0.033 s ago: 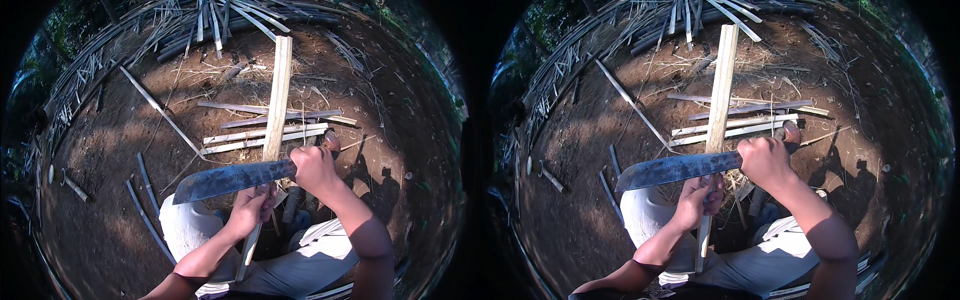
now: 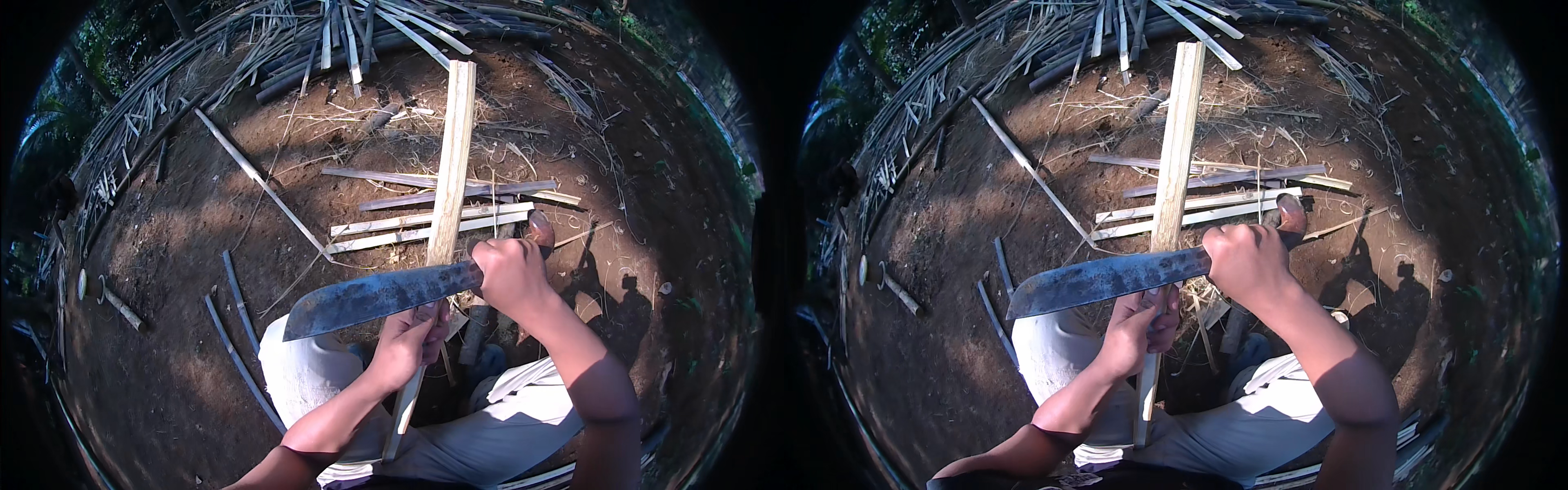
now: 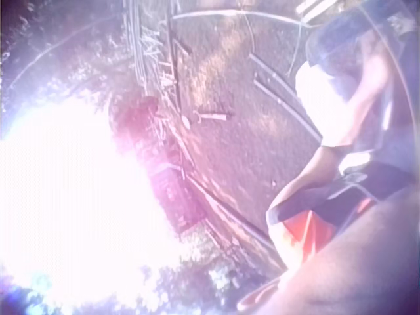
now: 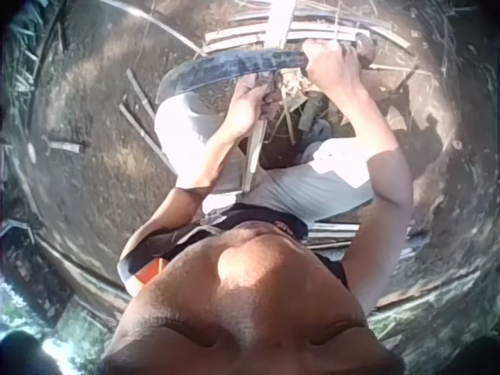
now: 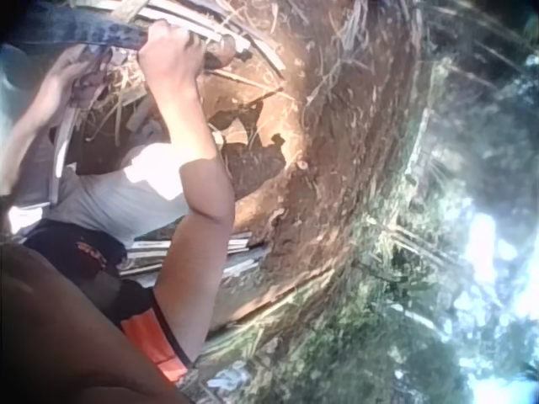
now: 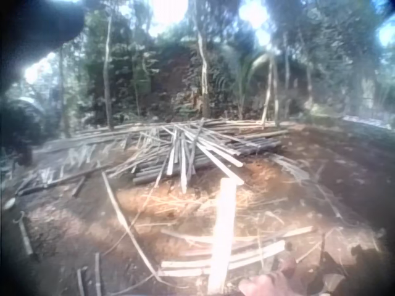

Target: The person sits on the ground and uses a machete to shave and shape a piece of wood. They repeatedly strike the wood to remove thin strips, rotating the piece to work on different sides. The person occasionally pauses to inspect the wood's surface before continuing to shave it.

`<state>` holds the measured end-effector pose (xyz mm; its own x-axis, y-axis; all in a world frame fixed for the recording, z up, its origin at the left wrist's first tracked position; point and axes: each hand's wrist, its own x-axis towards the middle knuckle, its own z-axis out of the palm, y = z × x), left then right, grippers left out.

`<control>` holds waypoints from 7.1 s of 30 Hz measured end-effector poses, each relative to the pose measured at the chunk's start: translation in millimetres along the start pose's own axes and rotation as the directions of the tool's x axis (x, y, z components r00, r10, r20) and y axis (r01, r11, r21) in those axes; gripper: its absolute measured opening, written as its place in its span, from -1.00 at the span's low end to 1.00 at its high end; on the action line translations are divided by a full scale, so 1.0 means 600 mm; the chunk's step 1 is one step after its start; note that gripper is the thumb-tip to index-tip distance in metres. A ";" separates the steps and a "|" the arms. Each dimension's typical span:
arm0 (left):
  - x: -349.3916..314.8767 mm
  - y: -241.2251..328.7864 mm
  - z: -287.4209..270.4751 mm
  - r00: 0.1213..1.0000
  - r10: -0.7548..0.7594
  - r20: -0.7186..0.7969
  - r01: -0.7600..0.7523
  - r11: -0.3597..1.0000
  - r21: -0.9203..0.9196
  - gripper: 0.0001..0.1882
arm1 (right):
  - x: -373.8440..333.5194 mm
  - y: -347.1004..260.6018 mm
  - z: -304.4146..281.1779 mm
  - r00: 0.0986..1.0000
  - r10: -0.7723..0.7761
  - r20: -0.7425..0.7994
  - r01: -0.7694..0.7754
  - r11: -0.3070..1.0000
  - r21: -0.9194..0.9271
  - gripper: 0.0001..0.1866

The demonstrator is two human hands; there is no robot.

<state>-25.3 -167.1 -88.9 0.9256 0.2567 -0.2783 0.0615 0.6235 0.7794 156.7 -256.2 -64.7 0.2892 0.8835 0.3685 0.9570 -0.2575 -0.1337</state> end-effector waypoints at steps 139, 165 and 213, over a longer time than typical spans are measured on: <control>0.018 -0.069 0.009 0.988 0.009 -0.154 0.041 0.948 0.315 -0.79 | 0.070 0.067 -0.027 0.959 0.276 0.071 -0.275 0.961 -0.024 -0.82; 0.033 0.035 0.010 0.994 0.037 -0.104 -0.034 0.999 0.035 -0.58 | 0.043 0.143 -0.041 0.857 0.504 -0.104 -0.456 0.838 0.300 -0.67; 0.039 0.013 0.016 0.994 -0.106 -0.006 0.106 0.990 0.098 -0.51 | 0.072 0.181 -0.027 0.629 0.729 0.270 -0.580 0.207 0.788 -0.66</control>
<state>0.3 -163.4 -83.6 0.9116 0.1937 -0.3627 0.1956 0.5716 0.7969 273.6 -252.1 -48.4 0.8735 0.4732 -0.1146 0.0126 -0.2571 -0.9663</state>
